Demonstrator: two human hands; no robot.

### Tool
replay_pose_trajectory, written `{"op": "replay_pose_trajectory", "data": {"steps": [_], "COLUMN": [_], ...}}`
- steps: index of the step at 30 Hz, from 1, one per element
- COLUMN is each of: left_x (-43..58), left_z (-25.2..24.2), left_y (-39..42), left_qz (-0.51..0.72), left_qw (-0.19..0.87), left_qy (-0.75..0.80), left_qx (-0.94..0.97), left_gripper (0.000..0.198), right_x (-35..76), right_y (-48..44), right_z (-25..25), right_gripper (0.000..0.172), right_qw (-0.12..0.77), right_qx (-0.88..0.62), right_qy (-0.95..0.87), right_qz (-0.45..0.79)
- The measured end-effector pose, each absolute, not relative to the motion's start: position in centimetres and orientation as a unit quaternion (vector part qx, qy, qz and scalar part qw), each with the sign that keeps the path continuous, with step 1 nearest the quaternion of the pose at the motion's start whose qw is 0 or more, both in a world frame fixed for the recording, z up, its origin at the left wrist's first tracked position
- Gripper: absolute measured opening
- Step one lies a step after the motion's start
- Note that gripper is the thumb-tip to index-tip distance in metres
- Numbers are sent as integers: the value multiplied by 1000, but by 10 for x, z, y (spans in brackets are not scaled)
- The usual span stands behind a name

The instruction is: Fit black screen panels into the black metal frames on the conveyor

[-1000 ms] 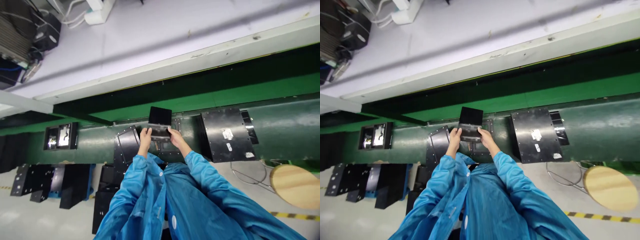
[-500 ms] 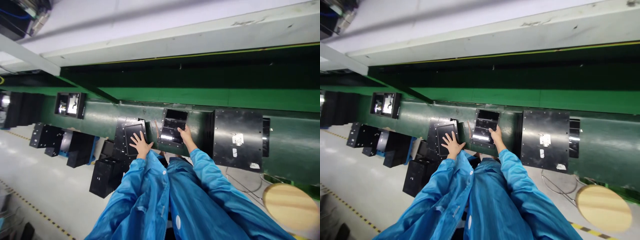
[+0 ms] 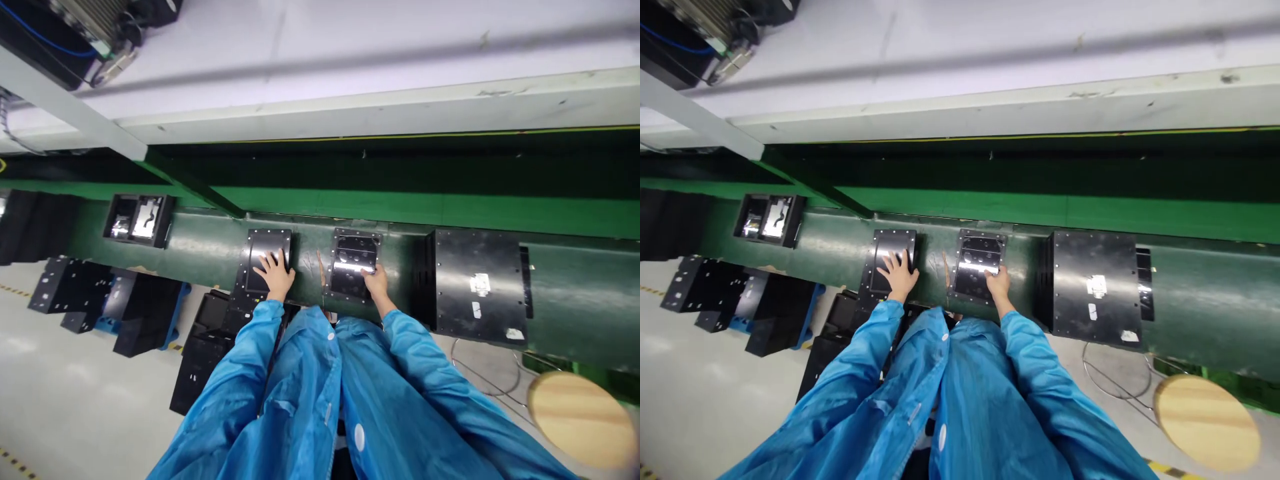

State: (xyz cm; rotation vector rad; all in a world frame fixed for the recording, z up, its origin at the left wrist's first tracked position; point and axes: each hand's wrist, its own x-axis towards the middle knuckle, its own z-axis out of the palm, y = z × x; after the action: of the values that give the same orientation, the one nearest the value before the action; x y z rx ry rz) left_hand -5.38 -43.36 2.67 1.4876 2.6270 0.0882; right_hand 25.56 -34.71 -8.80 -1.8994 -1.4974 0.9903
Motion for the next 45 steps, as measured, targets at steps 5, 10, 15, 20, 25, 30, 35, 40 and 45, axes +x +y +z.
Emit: {"op": "replay_pose_trajectory", "data": {"steps": [5,10,15,20,25,30,35,40,45], "left_x": [23,60,39,39,43,37,28,21,19], "left_z": [15,-12,-25,-31,-31,-27,-22,-12,-17], "left_y": [-415,-409,-415,-414,-405,-408,-421,-342,-249], "left_qz": [132,47,14,-12,-25,-38,-84,56,78], "left_qw": [189,301,334,332,323,347,375,293,291], "left_qy": [765,786,774,779,786,766,743,755,711], "left_qx": [602,538,538,531,526,540,548,585,635], "left_gripper": [69,83,54,44,40,42,41,46,47], "right_x": [250,264,287,290,287,292,302,300,292], "right_y": [-352,-380,-421,-427,-416,-415,-407,-318,-242], "right_z": [-65,-60,-74,-79,-74,-63,-53,-48,-54], "right_gripper": [47,70,55,44,39,38,41,56,45], "right_qw": [171,150,79,93,53,-3,-97,144,158], "right_qx": [-757,-777,-769,-789,-805,-774,-719,-735,-682], "right_qy": [-565,-555,-535,-498,-471,-514,-586,-596,-640], "right_qz": [280,256,342,349,357,369,362,289,317]}}
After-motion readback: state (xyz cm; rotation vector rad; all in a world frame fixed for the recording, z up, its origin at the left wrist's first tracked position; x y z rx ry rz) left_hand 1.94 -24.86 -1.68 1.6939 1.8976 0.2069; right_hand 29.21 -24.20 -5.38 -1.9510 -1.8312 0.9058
